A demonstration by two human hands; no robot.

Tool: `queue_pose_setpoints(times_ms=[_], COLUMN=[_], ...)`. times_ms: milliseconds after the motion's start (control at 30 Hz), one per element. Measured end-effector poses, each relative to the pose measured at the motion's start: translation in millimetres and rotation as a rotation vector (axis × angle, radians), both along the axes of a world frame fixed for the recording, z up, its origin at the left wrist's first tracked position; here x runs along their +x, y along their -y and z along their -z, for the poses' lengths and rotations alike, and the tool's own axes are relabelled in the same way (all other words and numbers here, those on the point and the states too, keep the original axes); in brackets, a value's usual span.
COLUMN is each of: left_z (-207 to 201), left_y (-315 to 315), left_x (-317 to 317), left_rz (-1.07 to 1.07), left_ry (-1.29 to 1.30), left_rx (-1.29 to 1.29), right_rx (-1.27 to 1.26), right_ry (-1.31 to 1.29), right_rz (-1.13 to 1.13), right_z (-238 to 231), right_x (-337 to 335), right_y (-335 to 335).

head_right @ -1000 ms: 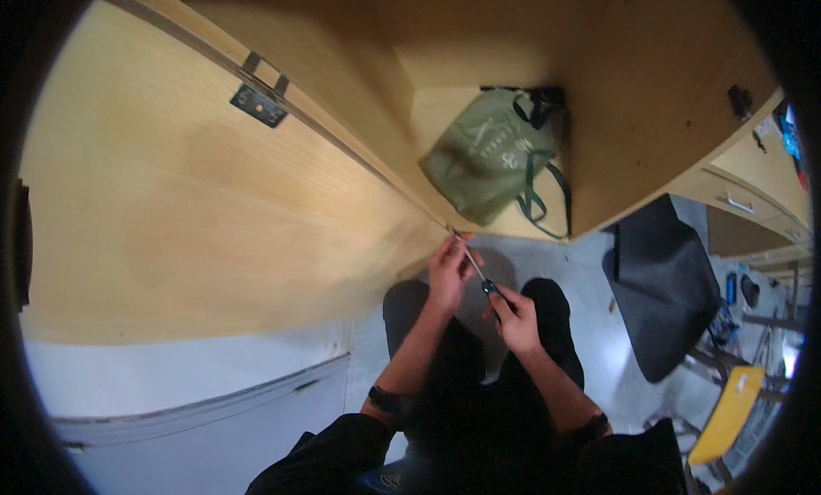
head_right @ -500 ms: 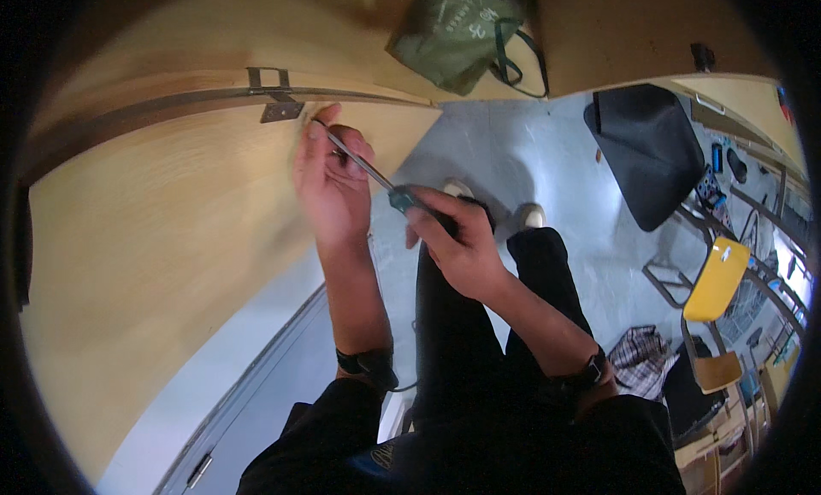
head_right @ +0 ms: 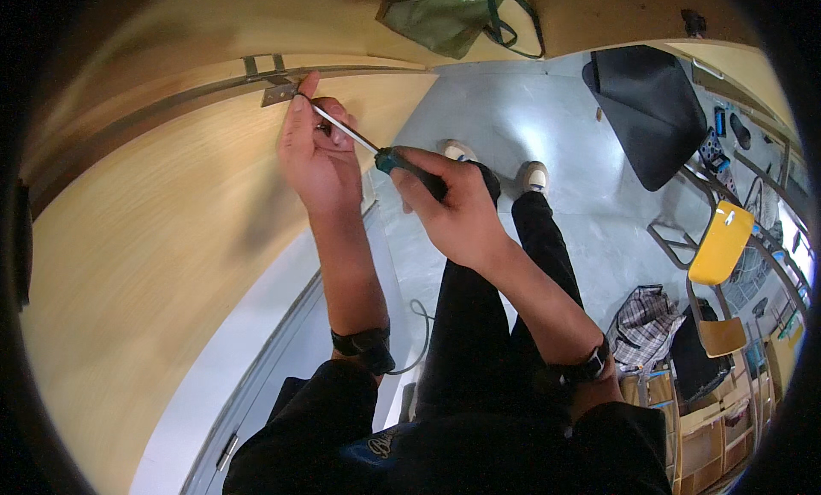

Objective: The person is using a screwdriver to tighten or adjust the metal hinges on a wooden cabinet door while crouched on the floor.

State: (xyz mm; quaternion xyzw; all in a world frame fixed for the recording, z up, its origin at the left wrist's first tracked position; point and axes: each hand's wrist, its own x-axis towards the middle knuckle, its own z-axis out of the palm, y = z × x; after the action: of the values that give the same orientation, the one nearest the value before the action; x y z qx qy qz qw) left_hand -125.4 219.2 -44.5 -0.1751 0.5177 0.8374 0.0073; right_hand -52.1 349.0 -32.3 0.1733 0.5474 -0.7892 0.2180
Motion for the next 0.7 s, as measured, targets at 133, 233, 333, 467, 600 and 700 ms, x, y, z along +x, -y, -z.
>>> queue_pose_setpoints(times_ms=[133,233,333,467,600,700], left_z=[0.0,-8.5,-15.8,-12.8,-9.3,-2.8], left_y=[-3.0,-6.7,-11.3,-9.6,-4.9,-6.4], left_x=[-0.7,1.8,10.6,8.2,5.3,4.6], left_rz=[0.006,-0.020,-0.055,-0.051,-0.008,0.031], left_ry=[-0.045,0.038,0.168,0.155,0.121,0.085], left_rx=[0.028,0.102,0.093,0.112,0.205,0.358], right_rx=[0.344,0.795,1.085,0.889,-0.854,-1.110], right_ry=[-0.196,-0.517,-0.476,-0.343,0.456,0.539], right_rz=[-0.025,0.018,-0.096,-0.045,0.194,0.009], right_z=[-4.1,-17.7,-40.7,-56.0,-43.7,-33.7], right_x=[4.2,4.6,5.5,3.2,0.6,-1.6], right_y=[3.1,12.3,16.4,20.2,-7.4,-15.5])
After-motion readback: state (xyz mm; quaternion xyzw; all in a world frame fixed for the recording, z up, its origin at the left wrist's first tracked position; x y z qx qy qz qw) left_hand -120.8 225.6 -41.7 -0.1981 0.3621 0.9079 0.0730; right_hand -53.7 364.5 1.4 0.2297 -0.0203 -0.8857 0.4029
